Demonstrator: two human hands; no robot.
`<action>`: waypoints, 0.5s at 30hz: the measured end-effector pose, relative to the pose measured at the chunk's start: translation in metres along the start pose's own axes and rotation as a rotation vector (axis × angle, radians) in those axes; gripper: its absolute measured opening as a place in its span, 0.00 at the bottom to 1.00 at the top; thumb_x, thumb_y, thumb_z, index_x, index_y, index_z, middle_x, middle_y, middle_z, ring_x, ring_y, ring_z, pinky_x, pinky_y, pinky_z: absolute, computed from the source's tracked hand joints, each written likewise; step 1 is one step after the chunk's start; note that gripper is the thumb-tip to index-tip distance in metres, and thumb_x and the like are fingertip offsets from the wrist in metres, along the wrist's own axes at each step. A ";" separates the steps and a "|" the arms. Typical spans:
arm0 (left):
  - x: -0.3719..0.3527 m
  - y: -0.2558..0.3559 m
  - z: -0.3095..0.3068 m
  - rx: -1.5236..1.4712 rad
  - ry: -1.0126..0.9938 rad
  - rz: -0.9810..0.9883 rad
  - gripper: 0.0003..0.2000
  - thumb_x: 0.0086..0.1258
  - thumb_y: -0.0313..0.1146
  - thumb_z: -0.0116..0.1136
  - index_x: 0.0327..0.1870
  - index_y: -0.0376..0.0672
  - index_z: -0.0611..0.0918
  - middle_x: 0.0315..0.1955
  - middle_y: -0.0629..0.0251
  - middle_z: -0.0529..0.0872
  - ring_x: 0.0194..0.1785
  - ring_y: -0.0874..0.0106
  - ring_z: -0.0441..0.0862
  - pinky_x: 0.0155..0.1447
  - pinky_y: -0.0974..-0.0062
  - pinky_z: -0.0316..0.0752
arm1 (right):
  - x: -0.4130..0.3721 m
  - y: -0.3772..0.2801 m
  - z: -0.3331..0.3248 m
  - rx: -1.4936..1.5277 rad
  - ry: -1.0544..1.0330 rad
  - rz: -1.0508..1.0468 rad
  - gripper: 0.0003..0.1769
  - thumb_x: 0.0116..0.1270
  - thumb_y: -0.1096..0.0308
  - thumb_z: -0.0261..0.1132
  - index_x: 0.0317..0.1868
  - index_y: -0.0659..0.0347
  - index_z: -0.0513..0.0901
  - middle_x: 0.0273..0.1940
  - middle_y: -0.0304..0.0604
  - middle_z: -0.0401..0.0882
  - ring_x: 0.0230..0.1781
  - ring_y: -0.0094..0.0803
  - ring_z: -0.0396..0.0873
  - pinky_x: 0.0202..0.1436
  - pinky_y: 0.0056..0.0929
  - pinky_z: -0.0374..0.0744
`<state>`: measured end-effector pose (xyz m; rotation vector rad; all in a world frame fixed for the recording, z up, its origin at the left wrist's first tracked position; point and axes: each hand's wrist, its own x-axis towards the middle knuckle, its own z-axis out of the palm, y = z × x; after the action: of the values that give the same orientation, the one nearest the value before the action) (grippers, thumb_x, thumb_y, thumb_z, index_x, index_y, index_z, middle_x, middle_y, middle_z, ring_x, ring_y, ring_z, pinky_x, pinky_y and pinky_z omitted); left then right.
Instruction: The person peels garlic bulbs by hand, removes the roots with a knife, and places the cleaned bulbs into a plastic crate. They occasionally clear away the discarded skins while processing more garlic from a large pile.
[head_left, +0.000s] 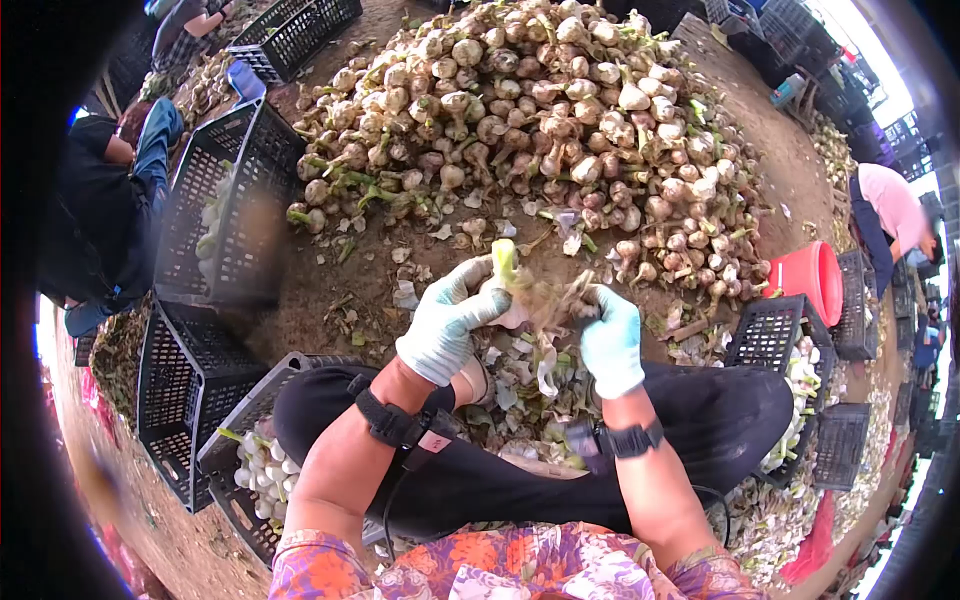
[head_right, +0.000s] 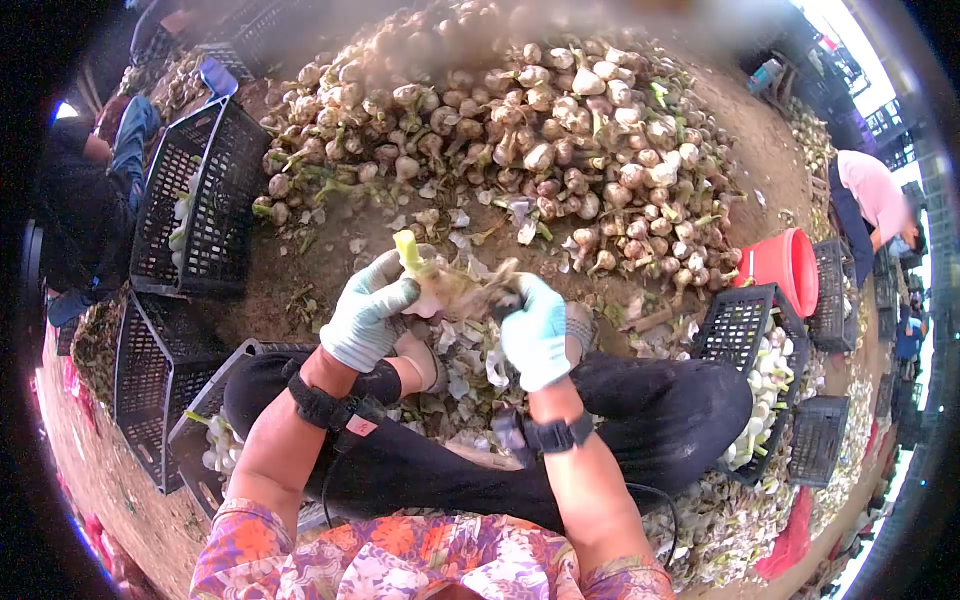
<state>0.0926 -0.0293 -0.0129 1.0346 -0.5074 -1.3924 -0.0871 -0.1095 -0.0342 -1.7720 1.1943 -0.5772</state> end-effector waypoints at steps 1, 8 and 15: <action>-0.003 0.005 0.001 -0.130 -0.086 -0.045 0.29 0.52 0.37 0.64 0.54 0.34 0.68 0.43 0.61 0.77 0.44 0.73 0.75 0.50 0.80 0.70 | 0.008 0.023 0.002 -0.260 0.069 -0.011 0.20 0.50 0.79 0.57 0.46 0.63 0.75 0.36 0.48 0.78 0.30 0.46 0.77 0.38 0.29 0.76; 0.001 0.005 0.001 -0.142 -0.135 -0.072 0.26 0.54 0.35 0.63 0.53 0.35 0.70 0.42 0.64 0.78 0.38 0.75 0.77 0.42 0.83 0.71 | 0.005 0.007 -0.017 0.186 -0.060 -0.178 0.25 0.52 0.80 0.58 0.54 0.65 0.68 0.50 0.50 0.72 0.45 0.41 0.75 0.45 0.30 0.75; 0.001 0.000 -0.005 -0.070 -0.181 -0.097 0.22 0.59 0.33 0.57 0.54 0.34 0.70 0.46 0.61 0.78 0.47 0.73 0.76 0.51 0.77 0.71 | -0.003 -0.041 -0.009 0.206 -0.300 -0.151 0.17 0.54 0.79 0.54 0.46 0.67 0.76 0.31 0.47 0.79 0.30 0.27 0.78 0.33 0.21 0.74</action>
<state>0.0972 -0.0283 -0.0156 0.8906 -0.5424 -1.5885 -0.0758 -0.1046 0.0058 -1.7090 0.7731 -0.4814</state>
